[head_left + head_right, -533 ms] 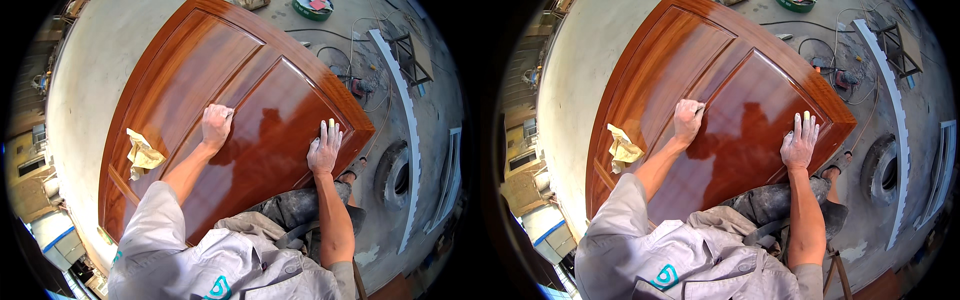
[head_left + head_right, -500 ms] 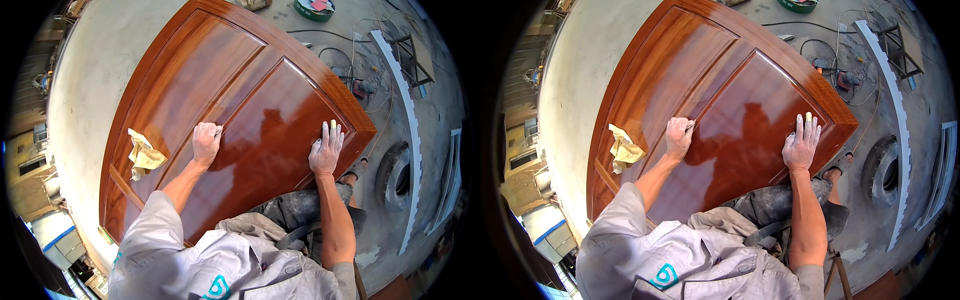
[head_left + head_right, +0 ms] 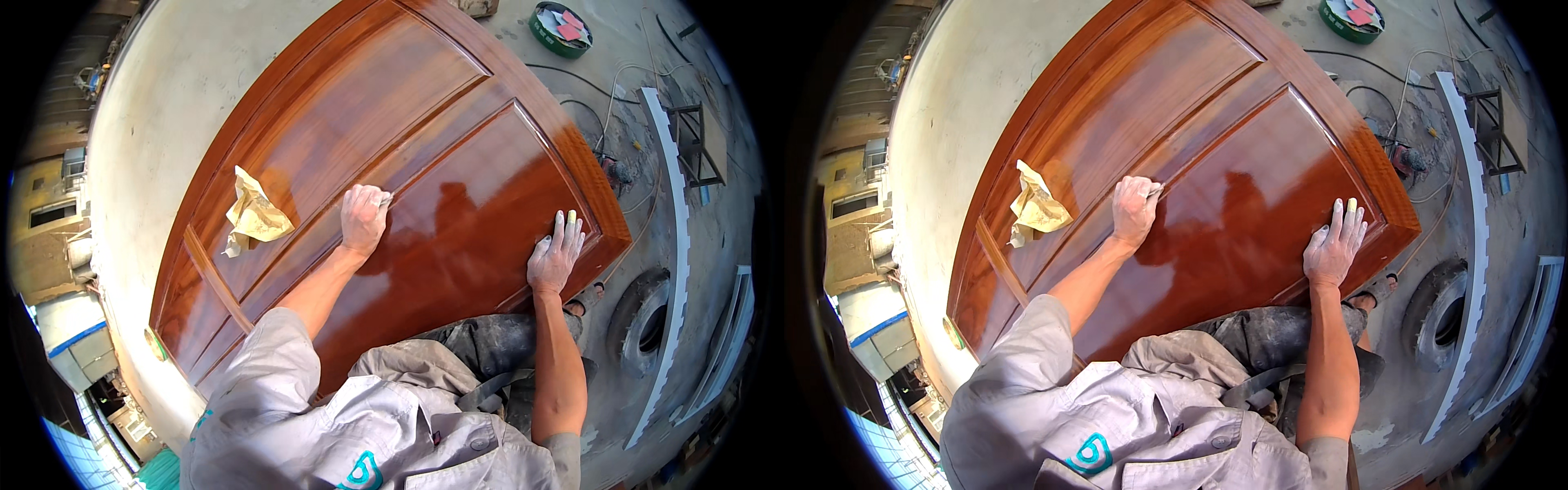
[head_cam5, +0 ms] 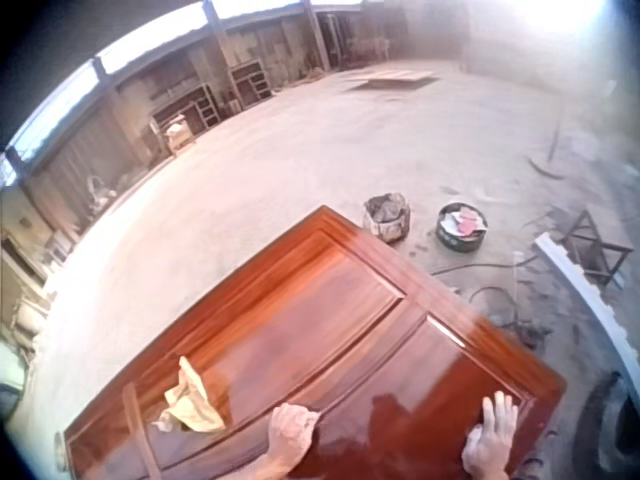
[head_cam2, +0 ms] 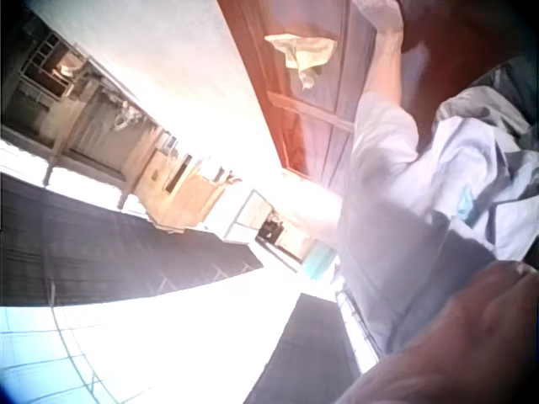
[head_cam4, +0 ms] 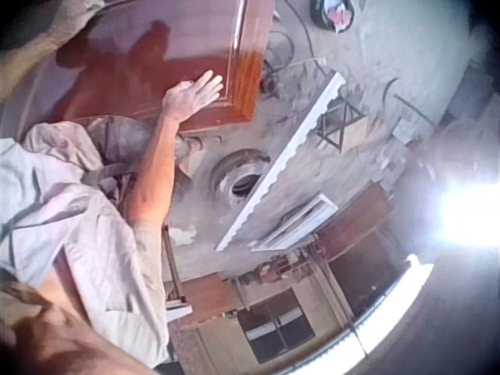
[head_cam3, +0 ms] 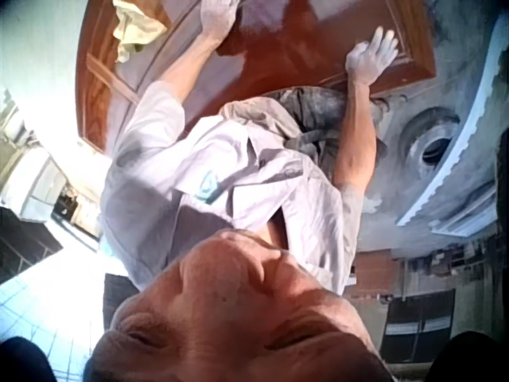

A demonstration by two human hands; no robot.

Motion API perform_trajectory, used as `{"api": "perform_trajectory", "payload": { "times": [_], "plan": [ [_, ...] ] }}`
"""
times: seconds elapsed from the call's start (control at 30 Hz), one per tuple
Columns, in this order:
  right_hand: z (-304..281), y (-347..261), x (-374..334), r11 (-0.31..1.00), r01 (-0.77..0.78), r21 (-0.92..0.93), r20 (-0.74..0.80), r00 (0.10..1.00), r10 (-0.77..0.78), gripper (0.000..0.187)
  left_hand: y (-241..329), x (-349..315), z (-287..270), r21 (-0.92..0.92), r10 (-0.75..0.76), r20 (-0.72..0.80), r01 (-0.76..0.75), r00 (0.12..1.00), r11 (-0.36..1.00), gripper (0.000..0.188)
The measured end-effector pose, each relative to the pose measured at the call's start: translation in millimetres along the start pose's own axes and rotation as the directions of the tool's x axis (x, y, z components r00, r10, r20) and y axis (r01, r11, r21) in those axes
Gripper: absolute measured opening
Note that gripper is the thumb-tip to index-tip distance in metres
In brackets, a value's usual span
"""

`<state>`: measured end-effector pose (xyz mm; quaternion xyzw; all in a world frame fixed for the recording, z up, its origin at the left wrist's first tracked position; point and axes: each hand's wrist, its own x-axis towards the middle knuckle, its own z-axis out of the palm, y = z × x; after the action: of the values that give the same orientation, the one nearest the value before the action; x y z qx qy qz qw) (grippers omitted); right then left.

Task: The person wipes a large wooden door with a cloth, then uses a sanding block to smooth the surface. They continue to wipe and sand different sections of the door, focusing on the panels and edges.

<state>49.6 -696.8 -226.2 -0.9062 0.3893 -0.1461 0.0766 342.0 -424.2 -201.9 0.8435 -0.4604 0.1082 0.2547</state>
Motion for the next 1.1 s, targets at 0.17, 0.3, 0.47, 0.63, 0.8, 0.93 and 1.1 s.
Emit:
{"api": "perform_trajectory", "payload": {
  "times": [0.17, 0.3, 0.47, 0.63, 0.8, 0.93, 1.1],
  "plan": [
    [-1, -5, 4, 1.0, 0.007, 0.002, -0.007, 1.0, -0.007, 0.067, -53, -128, -106, 0.074, -0.224, 0.126, 0.216, 0.966, 0.974, 0.014],
    [0, -3, 2, 1.0, 0.016, 0.001, -0.007, 1.0, -0.016, 0.066, -64, -83, -100, -0.091, -0.447, 0.065, 0.452, 0.892, 0.887, 0.006],
    [1, -4, 3, 1.0, -0.004, -0.012, 0.021, 1.0, 0.004, 0.067, -91, -62, -88, -0.038, -0.373, 0.074, 0.376, 0.925, 0.926, 0.005],
    [0, -6, 2, 1.0, 0.002, -0.02, 0.016, 1.0, -0.001, 0.068, -95, -53, -73, -0.045, -0.299, 0.076, 0.303, 0.951, 0.952, 0.006],
    [-1, -6, 0, 1.0, 0.009, 0.009, 0.027, 1.0, -0.009, 0.068, -84, -14, -50, -0.091, -0.247, 0.106, 0.256, 0.963, 0.962, 0.008],
    [-3, -5, 4, 1.0, -0.012, -0.002, 0.015, 1.0, 0.012, 0.068, -96, -69, -82, -0.042, -0.382, 0.096, 0.387, 0.919, 0.921, 0.01],
    [0, -6, 3, 1.0, -0.011, -0.003, 0.014, 1.0, 0.011, 0.068, -47, 59, 18, -0.244, -0.282, 0.001, 0.274, 0.959, 0.93, 0.005]
  ]
}}
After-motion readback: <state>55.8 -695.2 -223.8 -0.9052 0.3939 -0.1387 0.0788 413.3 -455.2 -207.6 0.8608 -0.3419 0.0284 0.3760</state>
